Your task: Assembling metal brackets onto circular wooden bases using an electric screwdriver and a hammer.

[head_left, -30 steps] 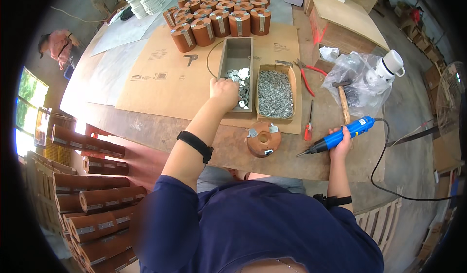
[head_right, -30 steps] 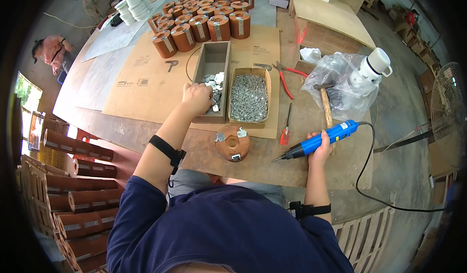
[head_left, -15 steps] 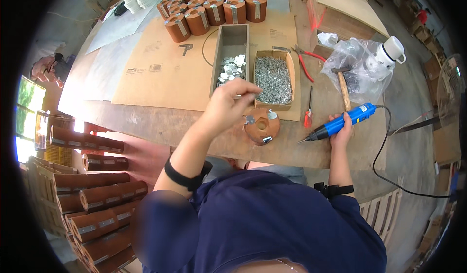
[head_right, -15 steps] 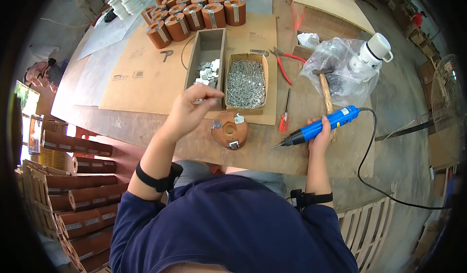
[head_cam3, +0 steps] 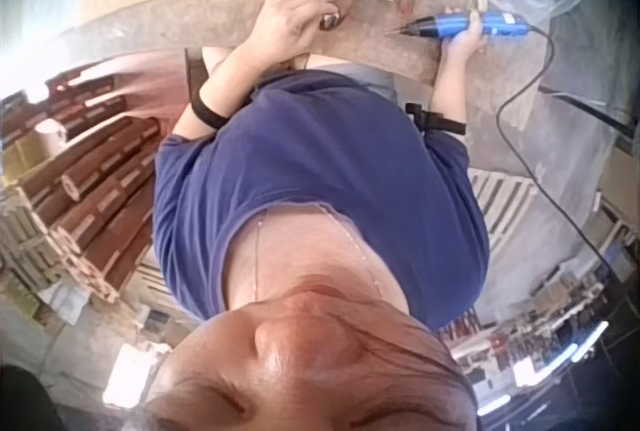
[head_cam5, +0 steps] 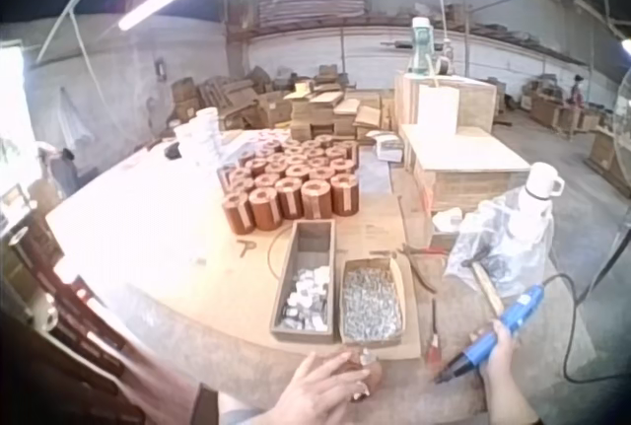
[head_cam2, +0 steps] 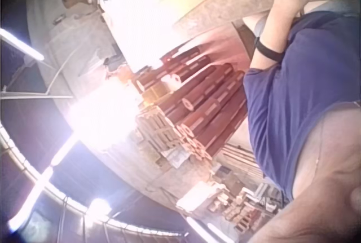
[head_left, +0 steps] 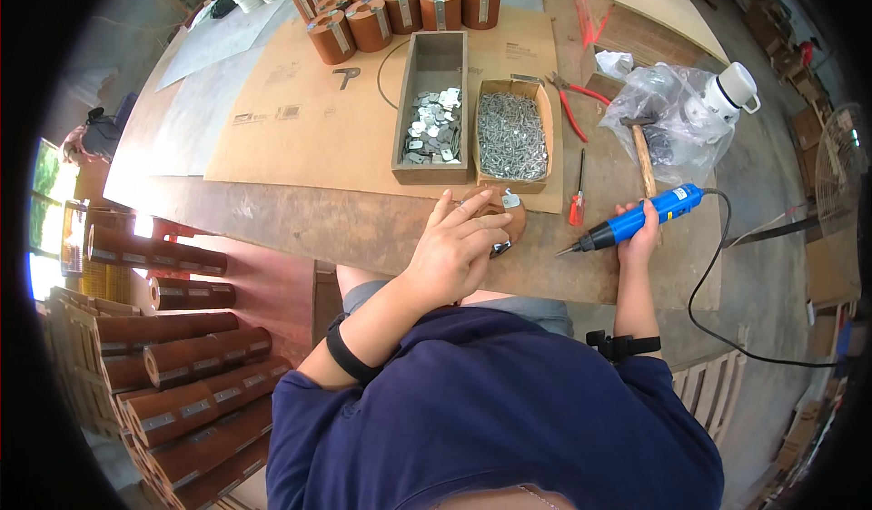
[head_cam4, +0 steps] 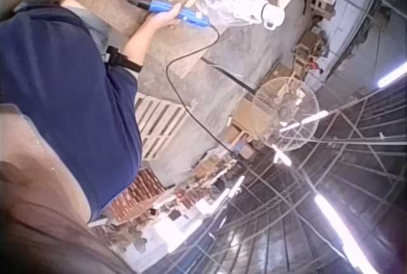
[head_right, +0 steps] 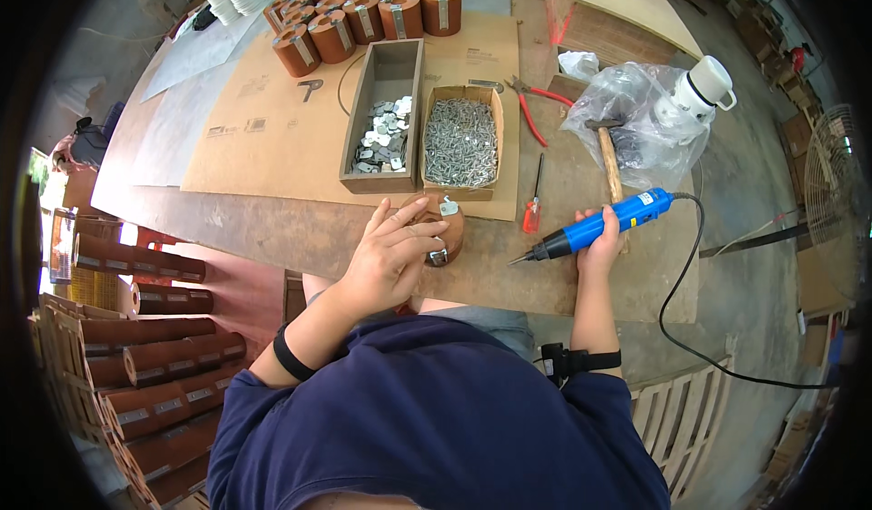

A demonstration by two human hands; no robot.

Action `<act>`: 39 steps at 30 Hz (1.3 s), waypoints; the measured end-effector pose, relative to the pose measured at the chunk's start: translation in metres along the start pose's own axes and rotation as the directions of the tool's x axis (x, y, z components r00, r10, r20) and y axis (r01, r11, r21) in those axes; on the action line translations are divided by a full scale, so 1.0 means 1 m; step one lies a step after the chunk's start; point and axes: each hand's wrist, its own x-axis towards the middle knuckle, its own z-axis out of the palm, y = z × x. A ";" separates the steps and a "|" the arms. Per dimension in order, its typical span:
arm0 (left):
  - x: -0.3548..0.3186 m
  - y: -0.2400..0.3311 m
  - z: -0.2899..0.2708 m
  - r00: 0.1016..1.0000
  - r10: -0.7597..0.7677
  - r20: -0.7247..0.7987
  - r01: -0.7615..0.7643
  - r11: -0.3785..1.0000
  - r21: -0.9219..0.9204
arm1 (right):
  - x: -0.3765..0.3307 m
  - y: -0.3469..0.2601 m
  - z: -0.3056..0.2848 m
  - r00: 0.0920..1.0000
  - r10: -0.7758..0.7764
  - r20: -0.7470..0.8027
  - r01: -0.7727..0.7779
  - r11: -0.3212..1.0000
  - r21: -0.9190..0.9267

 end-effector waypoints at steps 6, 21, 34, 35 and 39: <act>-0.002 0.014 0.002 0.951 -0.241 -0.193 0.227 0.969 -0.094 | 0.000 0.000 0.001 1.000 0.013 -0.019 -0.013 1.000 0.004; -0.014 0.010 0.029 0.920 -0.268 -0.287 0.217 0.956 -0.198 | 0.001 0.001 0.001 1.000 0.013 -0.013 -0.013 1.000 -0.024; -0.015 0.007 0.030 0.921 -0.247 -0.302 0.183 0.957 -0.226 | 0.000 0.001 0.000 0.999 0.027 -0.016 -0.027 1.000 -0.004; -0.016 0.006 0.030 0.921 -0.246 -0.301 0.181 0.957 -0.228 | 0.000 0.001 0.000 1.000 0.026 -0.014 -0.026 1.000 -0.009; -0.015 0.007 0.029 0.922 -0.253 -0.292 0.191 0.955 -0.225 | 0.000 0.001 0.000 1.000 0.022 -0.015 -0.022 1.000 -0.013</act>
